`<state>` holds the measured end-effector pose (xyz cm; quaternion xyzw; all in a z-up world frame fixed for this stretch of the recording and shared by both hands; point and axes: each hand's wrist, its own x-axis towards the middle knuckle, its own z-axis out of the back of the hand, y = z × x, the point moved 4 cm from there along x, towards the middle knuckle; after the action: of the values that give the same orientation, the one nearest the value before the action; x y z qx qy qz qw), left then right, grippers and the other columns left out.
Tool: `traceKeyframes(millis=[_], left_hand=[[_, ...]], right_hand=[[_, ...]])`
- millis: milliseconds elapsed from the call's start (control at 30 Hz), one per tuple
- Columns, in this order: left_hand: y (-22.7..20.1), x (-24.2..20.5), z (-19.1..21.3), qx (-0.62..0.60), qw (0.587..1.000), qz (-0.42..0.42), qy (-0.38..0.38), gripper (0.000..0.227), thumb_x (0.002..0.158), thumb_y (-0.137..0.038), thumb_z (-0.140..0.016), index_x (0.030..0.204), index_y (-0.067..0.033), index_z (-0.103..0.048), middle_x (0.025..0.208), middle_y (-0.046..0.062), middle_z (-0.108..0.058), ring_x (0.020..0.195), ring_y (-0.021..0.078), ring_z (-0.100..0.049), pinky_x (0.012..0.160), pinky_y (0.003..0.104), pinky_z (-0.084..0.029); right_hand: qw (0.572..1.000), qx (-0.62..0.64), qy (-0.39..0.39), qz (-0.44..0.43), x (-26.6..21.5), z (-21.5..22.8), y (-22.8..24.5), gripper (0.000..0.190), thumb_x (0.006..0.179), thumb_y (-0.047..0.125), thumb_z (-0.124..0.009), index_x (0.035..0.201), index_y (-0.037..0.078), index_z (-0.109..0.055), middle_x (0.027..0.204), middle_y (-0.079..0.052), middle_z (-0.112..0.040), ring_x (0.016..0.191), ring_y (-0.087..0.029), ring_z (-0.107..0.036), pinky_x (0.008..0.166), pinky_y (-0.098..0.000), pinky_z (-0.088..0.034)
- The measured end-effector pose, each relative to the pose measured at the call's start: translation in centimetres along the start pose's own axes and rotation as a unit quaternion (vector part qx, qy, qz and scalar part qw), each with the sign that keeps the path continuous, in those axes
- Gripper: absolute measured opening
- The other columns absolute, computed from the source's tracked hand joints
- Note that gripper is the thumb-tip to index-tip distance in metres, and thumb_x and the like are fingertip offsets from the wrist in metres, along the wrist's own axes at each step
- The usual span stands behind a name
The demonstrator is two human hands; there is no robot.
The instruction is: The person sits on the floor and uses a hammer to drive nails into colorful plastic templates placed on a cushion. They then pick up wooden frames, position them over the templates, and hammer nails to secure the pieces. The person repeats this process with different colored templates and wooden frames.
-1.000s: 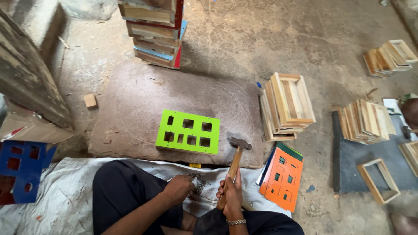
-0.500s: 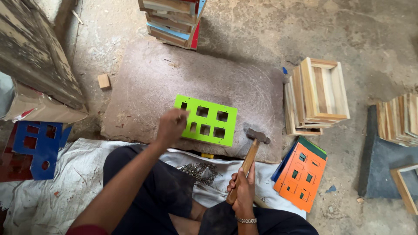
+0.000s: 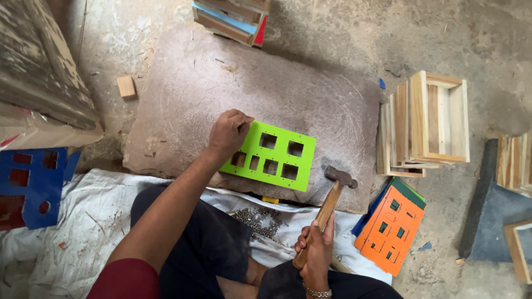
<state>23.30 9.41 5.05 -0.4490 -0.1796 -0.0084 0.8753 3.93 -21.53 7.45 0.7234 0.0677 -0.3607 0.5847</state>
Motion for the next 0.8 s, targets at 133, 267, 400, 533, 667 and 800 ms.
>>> traceKeyframes(millis=[133, 267, 400, 533, 667, 800], left_hand=[[-0.3, 0.8, 0.3, -0.011, 1.0, -0.015, -0.003, 0.008, 0.091, -0.01, -0.072, 0.095, -0.0076, -0.079, 0.097, 0.011, -0.073, 0.094, 0.0293, -0.069, 0.083, 0.041, -0.058], [0.1, -0.5, 0.2, -0.003, 1.0, -0.019, -0.013, 0.007, 0.092, -0.012, -0.072, 0.093, -0.0073, -0.078, 0.096, 0.009, -0.073, 0.094, 0.0279, -0.07, 0.083, 0.04, -0.058], [0.0, 0.6, 0.3, 0.009, 0.999, -0.023, -0.03, 0.009, 0.092, -0.013, -0.073, 0.085, -0.0077, -0.076, 0.099, 0.008, -0.074, 0.094, 0.0281, -0.07, 0.081, 0.04, -0.058], [-0.3, 0.0, 0.5, -0.021, 0.998, -0.034, -0.051, 0.008, 0.09, -0.01, -0.069, 0.089, -0.0084, -0.077, 0.097, 0.007, -0.074, 0.094, 0.029, -0.07, 0.079, 0.041, -0.058], [0.1, -0.4, 0.6, -0.01, 0.998, -0.046, -0.052, 0.009, 0.09, -0.006, -0.067, 0.094, -0.0103, -0.072, 0.098, 0.006, -0.074, 0.095, 0.0299, -0.069, 0.08, 0.042, -0.058], [0.5, 0.0, 0.6, -0.069, 0.997, 0.002, -0.044, 0.037, 0.088, -0.007, -0.071, 0.122, -0.0073, -0.057, 0.092, 0.005, -0.074, 0.093, 0.0297, -0.07, 0.079, 0.043, -0.057]], right_hand=[[0.987, -0.113, -0.041, 0.102, -0.9, -0.5, -0.3, 0.079, 0.096, 0.009, -0.057, 0.165, 0.015, -0.021, 0.068, -0.007, -0.051, 0.047, -0.012, -0.047, 0.039, -0.0287, -0.039], [0.955, -0.179, 0.01, 0.237, -2.2, -0.4, -1.0, 0.072, 0.097, 0.01, -0.059, 0.161, 0.006, -0.027, 0.076, -0.006, -0.059, 0.055, -0.009, -0.055, 0.046, -0.0247, -0.048], [0.933, -0.268, 0.061, 0.23, -2.0, -2.5, -0.6, 0.072, 0.094, 0.013, -0.062, 0.159, 0.009, -0.032, 0.079, -0.008, -0.066, 0.054, -0.011, -0.056, 0.047, -0.0268, -0.049], [0.914, -0.369, 0.054, 0.159, -2.4, -5.1, 0.2, 0.069, 0.094, 0.019, -0.068, 0.159, 0.014, -0.044, 0.084, -0.019, -0.071, 0.061, -0.016, -0.058, 0.056, -0.031, -0.05], [0.817, -0.411, 0.075, 0.398, -3.4, -9.4, 3.0, 0.058, 0.097, 0.021, -0.068, 0.151, 0.005, -0.05, 0.137, -0.017, -0.069, 0.106, -0.02, -0.072, 0.086, -0.0308, -0.057], [0.817, -0.43, 0.107, 0.37, -2.3, -12.2, 4.5, 0.058, 0.096, 0.02, -0.066, 0.15, 0.006, -0.05, 0.141, -0.017, -0.066, 0.115, -0.023, -0.07, 0.092, -0.0322, -0.055]])
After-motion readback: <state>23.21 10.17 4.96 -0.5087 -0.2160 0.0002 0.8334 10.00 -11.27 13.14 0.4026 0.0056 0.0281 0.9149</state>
